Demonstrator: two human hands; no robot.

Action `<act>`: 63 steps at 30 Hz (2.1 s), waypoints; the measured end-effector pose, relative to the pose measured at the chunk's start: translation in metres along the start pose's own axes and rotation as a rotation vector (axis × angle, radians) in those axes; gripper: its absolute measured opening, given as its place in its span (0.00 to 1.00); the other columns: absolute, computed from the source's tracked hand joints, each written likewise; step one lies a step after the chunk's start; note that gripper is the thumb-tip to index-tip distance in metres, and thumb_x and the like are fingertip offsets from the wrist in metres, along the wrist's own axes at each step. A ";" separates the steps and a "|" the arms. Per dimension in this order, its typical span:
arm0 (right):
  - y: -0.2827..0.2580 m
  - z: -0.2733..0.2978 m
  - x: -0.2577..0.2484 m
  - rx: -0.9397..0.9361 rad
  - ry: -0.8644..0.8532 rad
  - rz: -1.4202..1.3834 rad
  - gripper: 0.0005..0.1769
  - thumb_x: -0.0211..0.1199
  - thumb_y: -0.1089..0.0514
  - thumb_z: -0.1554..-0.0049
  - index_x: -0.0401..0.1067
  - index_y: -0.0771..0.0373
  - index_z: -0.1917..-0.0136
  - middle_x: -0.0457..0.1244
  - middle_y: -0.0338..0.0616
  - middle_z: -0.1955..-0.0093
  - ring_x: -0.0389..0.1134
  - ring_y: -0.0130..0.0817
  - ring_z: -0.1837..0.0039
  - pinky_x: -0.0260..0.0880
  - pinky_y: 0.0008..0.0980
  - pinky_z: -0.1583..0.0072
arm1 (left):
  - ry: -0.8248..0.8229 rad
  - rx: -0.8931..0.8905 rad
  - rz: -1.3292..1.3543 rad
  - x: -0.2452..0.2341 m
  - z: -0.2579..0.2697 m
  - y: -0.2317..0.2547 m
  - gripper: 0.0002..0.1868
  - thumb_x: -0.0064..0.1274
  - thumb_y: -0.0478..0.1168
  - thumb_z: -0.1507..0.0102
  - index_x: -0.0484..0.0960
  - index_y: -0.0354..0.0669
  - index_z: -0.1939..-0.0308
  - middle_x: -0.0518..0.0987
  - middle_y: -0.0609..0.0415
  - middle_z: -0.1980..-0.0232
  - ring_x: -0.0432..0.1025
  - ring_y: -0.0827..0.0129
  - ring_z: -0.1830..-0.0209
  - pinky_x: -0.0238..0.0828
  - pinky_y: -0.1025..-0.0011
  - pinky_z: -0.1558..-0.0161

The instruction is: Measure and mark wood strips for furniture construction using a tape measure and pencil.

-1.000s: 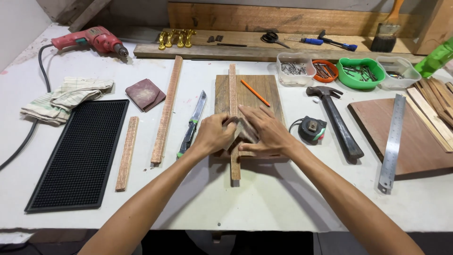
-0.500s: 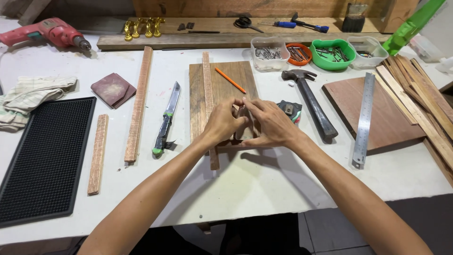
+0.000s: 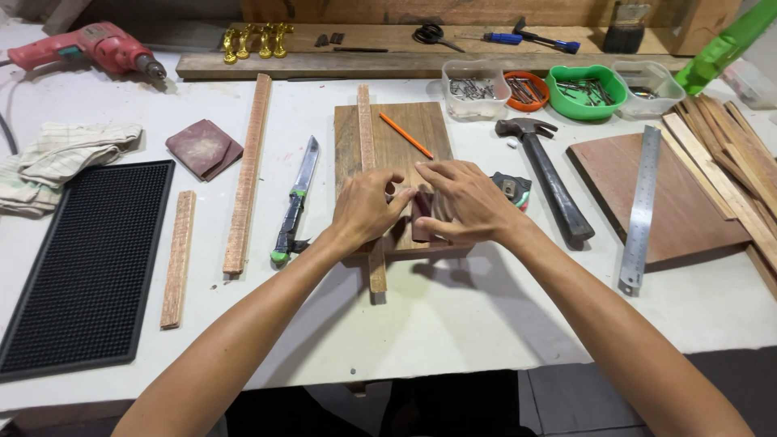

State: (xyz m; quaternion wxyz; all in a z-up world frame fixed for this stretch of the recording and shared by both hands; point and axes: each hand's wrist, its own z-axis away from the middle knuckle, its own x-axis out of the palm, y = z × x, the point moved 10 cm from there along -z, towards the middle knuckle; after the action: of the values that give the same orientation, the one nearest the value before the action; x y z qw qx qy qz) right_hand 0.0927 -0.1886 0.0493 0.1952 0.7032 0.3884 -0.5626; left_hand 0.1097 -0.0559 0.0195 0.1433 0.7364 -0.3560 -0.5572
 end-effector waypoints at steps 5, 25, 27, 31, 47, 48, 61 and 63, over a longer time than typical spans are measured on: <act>0.010 -0.039 0.021 0.001 -0.062 -0.042 0.40 0.53 0.33 0.41 0.68 0.64 0.28 0.61 0.53 0.27 0.59 0.50 0.25 0.53 0.51 0.25 | -0.017 -0.083 -0.165 -0.031 -0.002 -0.015 0.19 0.61 0.50 0.37 0.85 0.40 0.51 0.84 0.45 0.52 0.79 0.59 0.56 0.71 0.57 0.47; 0.062 -0.153 0.080 0.017 -0.362 0.147 0.66 0.59 0.10 0.63 0.66 0.60 0.28 0.54 0.46 0.22 0.46 0.45 0.18 0.41 0.56 0.21 | -0.440 0.084 -0.494 -0.011 -0.091 -0.105 0.69 0.55 0.86 0.60 0.62 0.49 0.26 0.57 0.53 0.21 0.44 0.59 0.18 0.33 0.43 0.23; 0.055 -0.153 0.076 -0.026 -0.317 0.100 0.65 0.59 0.11 0.63 0.69 0.61 0.30 0.55 0.50 0.23 0.49 0.47 0.20 0.43 0.56 0.23 | -0.393 0.140 -0.433 -0.015 -0.087 -0.097 0.66 0.54 0.85 0.59 0.65 0.50 0.26 0.58 0.52 0.21 0.46 0.56 0.19 0.34 0.41 0.24; 0.037 -0.139 0.068 -0.045 -0.330 0.116 0.65 0.59 0.10 0.62 0.70 0.65 0.32 0.57 0.53 0.24 0.50 0.50 0.20 0.45 0.53 0.22 | -0.427 0.119 -0.486 -0.013 -0.070 -0.092 0.67 0.55 0.86 0.59 0.65 0.48 0.27 0.58 0.52 0.21 0.46 0.57 0.19 0.34 0.42 0.23; 0.008 -0.088 0.044 -0.054 -0.269 0.061 0.48 0.64 0.28 0.50 0.68 0.65 0.31 0.58 0.50 0.26 0.52 0.47 0.22 0.48 0.52 0.24 | -0.312 0.156 -0.342 -0.016 -0.016 -0.066 0.66 0.56 0.82 0.53 0.59 0.39 0.26 0.54 0.40 0.21 0.49 0.55 0.22 0.34 0.42 0.27; 0.015 -0.083 0.035 -0.015 -0.204 -0.027 0.42 0.65 0.33 0.47 0.69 0.65 0.31 0.59 0.51 0.26 0.54 0.47 0.23 0.48 0.52 0.26 | -0.244 0.179 -0.297 -0.020 -0.017 -0.062 0.64 0.54 0.81 0.50 0.59 0.38 0.25 0.54 0.38 0.21 0.50 0.54 0.23 0.33 0.42 0.28; 0.043 -0.001 -0.030 0.047 -0.073 0.029 0.34 0.56 0.73 0.56 0.76 0.59 0.36 0.65 0.47 0.30 0.61 0.45 0.26 0.59 0.44 0.27 | -0.275 0.264 -0.356 0.022 -0.032 0.045 0.31 0.60 0.59 0.41 0.80 0.48 0.39 0.78 0.50 0.43 0.72 0.62 0.42 0.61 0.57 0.38; 0.039 0.004 -0.024 0.141 -0.171 -0.041 0.23 0.67 0.58 0.47 0.75 0.56 0.37 0.63 0.46 0.31 0.63 0.45 0.31 0.61 0.44 0.31 | -0.312 0.225 -0.374 0.029 -0.034 0.048 0.29 0.59 0.54 0.40 0.79 0.48 0.38 0.79 0.51 0.43 0.71 0.64 0.41 0.60 0.58 0.37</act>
State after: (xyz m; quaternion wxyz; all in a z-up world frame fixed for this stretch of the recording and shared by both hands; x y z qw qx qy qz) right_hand 0.1183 -0.2233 0.0649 0.1661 0.6567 0.3442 -0.6502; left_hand 0.1268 -0.1161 0.0396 -0.1016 0.7058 -0.2912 -0.6378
